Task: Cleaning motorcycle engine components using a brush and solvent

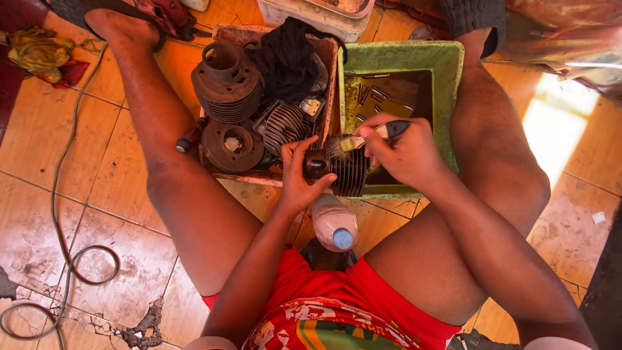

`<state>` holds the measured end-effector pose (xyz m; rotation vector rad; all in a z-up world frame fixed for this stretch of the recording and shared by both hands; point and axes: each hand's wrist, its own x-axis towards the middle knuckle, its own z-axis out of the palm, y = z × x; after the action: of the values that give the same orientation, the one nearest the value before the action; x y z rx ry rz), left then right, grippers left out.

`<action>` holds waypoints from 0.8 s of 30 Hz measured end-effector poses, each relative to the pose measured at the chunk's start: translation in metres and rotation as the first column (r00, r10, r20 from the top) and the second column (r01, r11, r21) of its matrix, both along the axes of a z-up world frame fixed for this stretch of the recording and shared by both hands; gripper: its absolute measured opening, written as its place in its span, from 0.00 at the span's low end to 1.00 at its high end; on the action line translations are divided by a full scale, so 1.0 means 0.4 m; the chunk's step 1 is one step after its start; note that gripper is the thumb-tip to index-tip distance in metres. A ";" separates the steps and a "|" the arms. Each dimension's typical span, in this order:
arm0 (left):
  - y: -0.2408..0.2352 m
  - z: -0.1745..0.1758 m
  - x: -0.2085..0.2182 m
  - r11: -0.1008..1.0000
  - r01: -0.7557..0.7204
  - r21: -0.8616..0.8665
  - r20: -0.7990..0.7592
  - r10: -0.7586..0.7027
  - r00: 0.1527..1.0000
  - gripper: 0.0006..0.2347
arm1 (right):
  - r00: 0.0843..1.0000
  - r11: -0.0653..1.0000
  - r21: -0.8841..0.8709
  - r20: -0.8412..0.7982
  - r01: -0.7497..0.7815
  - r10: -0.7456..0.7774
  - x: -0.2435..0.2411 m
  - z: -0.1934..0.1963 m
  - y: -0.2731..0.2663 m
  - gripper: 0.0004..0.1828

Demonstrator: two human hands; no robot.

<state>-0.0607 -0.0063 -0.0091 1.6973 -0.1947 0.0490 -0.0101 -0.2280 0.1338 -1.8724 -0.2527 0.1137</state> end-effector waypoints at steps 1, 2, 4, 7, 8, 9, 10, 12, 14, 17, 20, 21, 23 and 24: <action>-0.006 -0.020 0.001 1.000 -0.004 0.001 0.003 0.004 1.000 0.35 | 1.000 1.000 0.001 0.003 -0.004 0.004 0.003 0.001 0.016 0.06; -0.011 -0.040 0.003 0.998 -0.019 -0.059 0.014 0.020 1.000 0.35 | 1.000 1.000 0.019 0.000 -0.016 0.016 0.006 0.001 0.032 0.06; -0.027 -0.040 0.009 0.992 -0.038 -0.121 0.025 0.041 0.999 0.34 | 0.999 0.999 0.034 -0.002 -0.033 0.033 0.016 -0.010 0.060 0.05; -0.051 -0.054 0.010 0.935 -0.123 -0.334 -0.113 0.090 0.989 0.23 | 0.996 0.995 -0.045 -0.010 -0.087 0.087 0.017 -0.046 0.098 0.05; -0.056 -0.109 0.017 0.921 -0.151 -0.359 -0.137 0.108 0.985 0.19 | 0.983 0.963 -0.198 0.005 -0.181 0.186 0.015 -0.057 0.109 0.05; -0.064 -0.163 0.028 0.907 -0.174 -0.384 -0.158 0.121 0.980 0.19 | 0.960 0.900 -0.349 0.007 -0.260 0.280 0.016 -0.067 0.118 0.06; -0.063 -0.135 0.029 0.906 -0.176 -0.384 -0.157 0.124 0.980 0.19 | 0.959 0.900 -0.349 0.009 -0.262 0.283 0.014 -0.075 0.119 0.06; -0.068 -0.081 0.033 0.913 -0.208 -0.350 -0.110 0.181 0.977 0.18 | 0.905 0.883 -0.368 0.193 -0.292 0.380 0.009 -0.091 0.116 0.08; -0.070 -0.079 0.041 0.915 -0.209 -0.346 -0.098 0.187 0.978 0.18 | 0.915 0.889 -0.348 0.164 -0.296 0.369 0.019 -0.082 0.098 0.09; -0.071 -0.092 0.038 0.919 -0.221 -0.327 -0.091 0.202 0.975 0.17 | 0.916 0.895 -0.346 0.182 -0.281 0.358 0.016 -0.079 0.096 0.09; -0.071 -0.091 0.041 0.924 -0.224 -0.310 -0.088 0.207 0.974 0.17 | 0.906 0.899 -0.362 0.246 -0.244 0.345 0.015 -0.072 0.101 0.08; -0.071 -0.086 0.041 0.926 -0.228 -0.300 -0.093 0.209 0.973 0.16 | 0.907 0.904 -0.356 0.252 -0.238 0.338 0.015 -0.068 0.103 0.07; -0.073 -0.091 0.041 0.921 -0.224 -0.317 -0.098 0.203 0.974 0.16 | 0.924 0.915 -0.321 0.210 -0.245 0.321 0.020 -0.059 0.088 0.07; -0.072 -0.093 0.040 0.916 -0.222 -0.333 -0.104 0.199 0.974 0.15 | 0.938 0.925 -0.283 0.164 -0.253 0.307 0.023 -0.055 0.083 0.07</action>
<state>-0.0446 -0.0351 -0.0464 1.3618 0.0494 0.1757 -0.0011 -0.1948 0.1117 -2.1001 -0.6798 0.1551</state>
